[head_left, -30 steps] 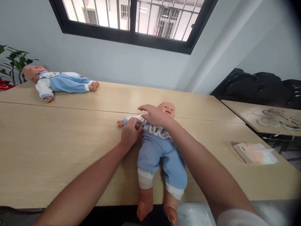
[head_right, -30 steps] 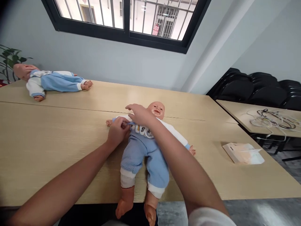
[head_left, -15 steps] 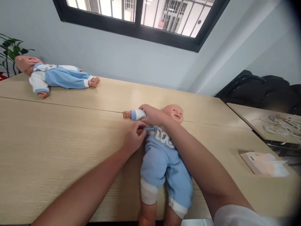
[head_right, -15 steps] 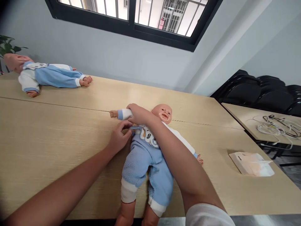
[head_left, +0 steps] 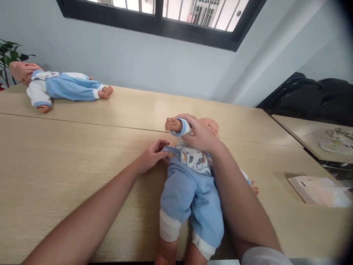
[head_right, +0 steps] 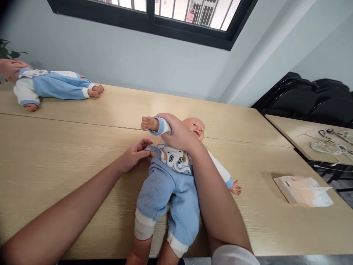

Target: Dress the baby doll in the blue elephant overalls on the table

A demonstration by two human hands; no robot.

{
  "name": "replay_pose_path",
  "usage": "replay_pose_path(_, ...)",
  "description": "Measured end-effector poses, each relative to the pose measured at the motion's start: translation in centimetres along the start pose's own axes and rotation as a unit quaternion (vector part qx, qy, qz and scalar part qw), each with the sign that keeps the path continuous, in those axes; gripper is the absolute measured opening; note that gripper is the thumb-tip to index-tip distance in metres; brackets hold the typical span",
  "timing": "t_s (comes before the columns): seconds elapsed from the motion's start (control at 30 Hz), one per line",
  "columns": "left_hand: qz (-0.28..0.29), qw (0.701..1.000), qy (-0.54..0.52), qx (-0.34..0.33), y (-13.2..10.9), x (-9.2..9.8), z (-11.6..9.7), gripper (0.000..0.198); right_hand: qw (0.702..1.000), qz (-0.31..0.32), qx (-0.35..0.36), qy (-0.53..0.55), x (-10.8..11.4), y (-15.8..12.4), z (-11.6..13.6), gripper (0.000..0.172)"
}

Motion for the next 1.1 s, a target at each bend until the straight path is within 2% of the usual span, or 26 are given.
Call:
replay_pose_path(0.07,-0.043,0.989,0.142,-0.018,-0.2,0.0,-0.4,0.036,1.0,-0.006,0.007,-0.019,0.2,-0.1,0.3,0.06)
replay_pose_path(0.17,-0.146,0.937,0.31,-0.071,-0.9,0.0,-1.7,0.032,0.999,-0.02,0.008,-0.049,0.5,-0.2,0.5,0.062)
replay_pose_path(0.23,-0.197,0.903,0.356,-0.139,-1.6,-0.3,-3.1,0.027,0.997,-0.029,0.003,-0.068,0.5,-0.2,0.4,0.063)
replay_pose_path(0.33,-0.225,0.86,0.383,-0.25,-3.0,-1.1,-5.3,0.02,0.996,-0.021,-0.013,-0.091,0.0,0.0,0.3,0.068)
replay_pose_path(0.4,-0.226,0.837,0.401,-0.295,-3.9,-1.7,-6.4,0.02,0.994,0.01,-0.031,-0.108,-0.8,0.2,0.1,0.07)
replay_pose_path(0.47,-0.229,0.827,0.406,-0.315,-4.5,-2.1,-7.0,0.02,0.989,0.061,-0.051,-0.126,-1.6,0.3,-0.2,0.064)
replay_pose_path(0.53,-0.244,0.829,0.391,-0.317,-4.9,-2.1,-7.2,0.018,0.981,0.12,-0.063,-0.138,-2.3,0.2,-0.3,0.053)
replay_pose_path(0.6,-0.262,0.845,0.349,-0.31,-5.1,-1.7,-7.0,0.017,0.975,0.164,-0.068,-0.136,-2.6,-0.1,-0.4,0.047)
replay_pose_path(0.7,-0.257,0.887,0.269,-0.273,-4.6,-1.0,-6.0,0.019,0.974,0.191,-0.07,-0.1,-2.2,-0.6,-0.4,0.052)
replay_pose_path(0.8,-0.246,0.925,0.201,-0.209,-3.9,-0.5,-4.8,0.019,0.976,0.199,-0.054,-0.072,-2.5,-0.8,-0.1,0.055)
replay_pose_path(1.0,-0.259,0.933,0.195,-0.155,-3.4,0.6,-4.4,0.017,0.966,0.222,-0.024,-0.128,-5.4,-0.5,1.1,0.044)
replay_pose_path(1.1,-0.242,0.939,0.197,-0.148,-3.0,1.1,-4.7,0.013,0.972,0.219,-0.051,-0.065,-5.4,-0.3,1.9,0.044)
Point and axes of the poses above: each hand's wrist, its own y-axis towards the middle knuckle, its own x-axis out of the back of the hand, z = x × y, the point moved 7 cm from there along y, towards the middle knuckle, and after that the axes turned 12 degrees about z, right-handed, at the moved point
